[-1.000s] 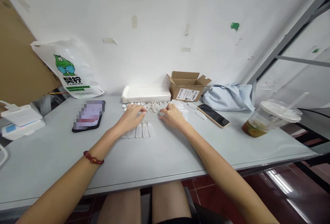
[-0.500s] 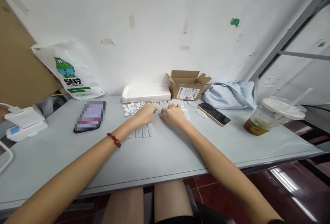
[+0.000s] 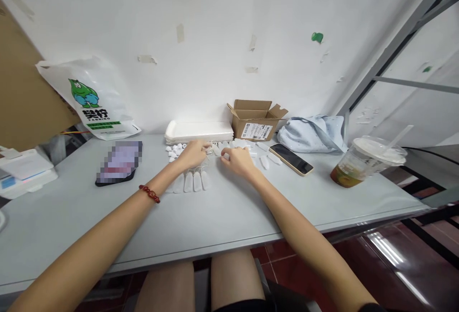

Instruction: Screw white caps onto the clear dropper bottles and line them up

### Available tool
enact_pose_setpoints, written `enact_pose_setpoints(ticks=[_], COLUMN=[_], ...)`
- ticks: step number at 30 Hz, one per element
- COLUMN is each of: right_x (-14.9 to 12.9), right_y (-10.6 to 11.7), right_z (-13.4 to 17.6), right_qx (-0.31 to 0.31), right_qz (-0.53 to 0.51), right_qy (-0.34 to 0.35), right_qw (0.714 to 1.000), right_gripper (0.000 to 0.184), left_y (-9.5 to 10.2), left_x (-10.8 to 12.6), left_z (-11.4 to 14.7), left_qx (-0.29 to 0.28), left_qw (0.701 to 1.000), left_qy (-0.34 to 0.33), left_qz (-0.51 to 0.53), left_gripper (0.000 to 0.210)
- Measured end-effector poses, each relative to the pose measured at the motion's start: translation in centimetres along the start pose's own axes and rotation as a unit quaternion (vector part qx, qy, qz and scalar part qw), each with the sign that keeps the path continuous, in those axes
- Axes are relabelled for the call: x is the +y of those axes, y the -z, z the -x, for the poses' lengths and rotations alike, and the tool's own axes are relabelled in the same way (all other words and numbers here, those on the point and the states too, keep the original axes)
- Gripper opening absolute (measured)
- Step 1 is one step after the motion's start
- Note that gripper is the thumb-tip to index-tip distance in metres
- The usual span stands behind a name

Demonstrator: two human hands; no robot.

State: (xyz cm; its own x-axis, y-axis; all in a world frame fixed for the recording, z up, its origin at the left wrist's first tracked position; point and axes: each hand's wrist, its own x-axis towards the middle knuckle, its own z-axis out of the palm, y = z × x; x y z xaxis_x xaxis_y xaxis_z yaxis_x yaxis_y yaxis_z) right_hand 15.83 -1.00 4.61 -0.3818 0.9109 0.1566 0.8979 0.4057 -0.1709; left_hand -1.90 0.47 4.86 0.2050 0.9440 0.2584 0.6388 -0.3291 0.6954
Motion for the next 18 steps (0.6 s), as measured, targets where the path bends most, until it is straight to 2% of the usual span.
enact_pose_setpoints(ticks=[3,9,13,18], right_x=[0.2,0.2,0.0,-0.7], right_y=[0.3,0.6,0.3,0.1], right_z=[0.0,0.3,0.4,0.9], right_qx=[0.026,0.076,0.109,0.112], right_qz=[-0.042,-0.108,-0.198,-0.305], right_qy=[-0.018,0.001,0.065,0.121], right_qw=[0.999,0.991,0.972,0.938], right_gripper=[0.027,0.027,0.024,0.015], left_y=[0.8,1.5,1.5,1.3], left_x=[0.0,0.3,0.3,0.7], left_z=[-0.2,0.6,1.7,2.6], left_qx=[0.03,0.059,0.062,0.084], left_qw=[0.999,0.967,0.946,0.903], left_qy=[0.014,0.047,0.068,0.073], left_qz=[0.025,0.243,0.312,0.415], left_gripper=[0.045,0.054,0.046,0.03])
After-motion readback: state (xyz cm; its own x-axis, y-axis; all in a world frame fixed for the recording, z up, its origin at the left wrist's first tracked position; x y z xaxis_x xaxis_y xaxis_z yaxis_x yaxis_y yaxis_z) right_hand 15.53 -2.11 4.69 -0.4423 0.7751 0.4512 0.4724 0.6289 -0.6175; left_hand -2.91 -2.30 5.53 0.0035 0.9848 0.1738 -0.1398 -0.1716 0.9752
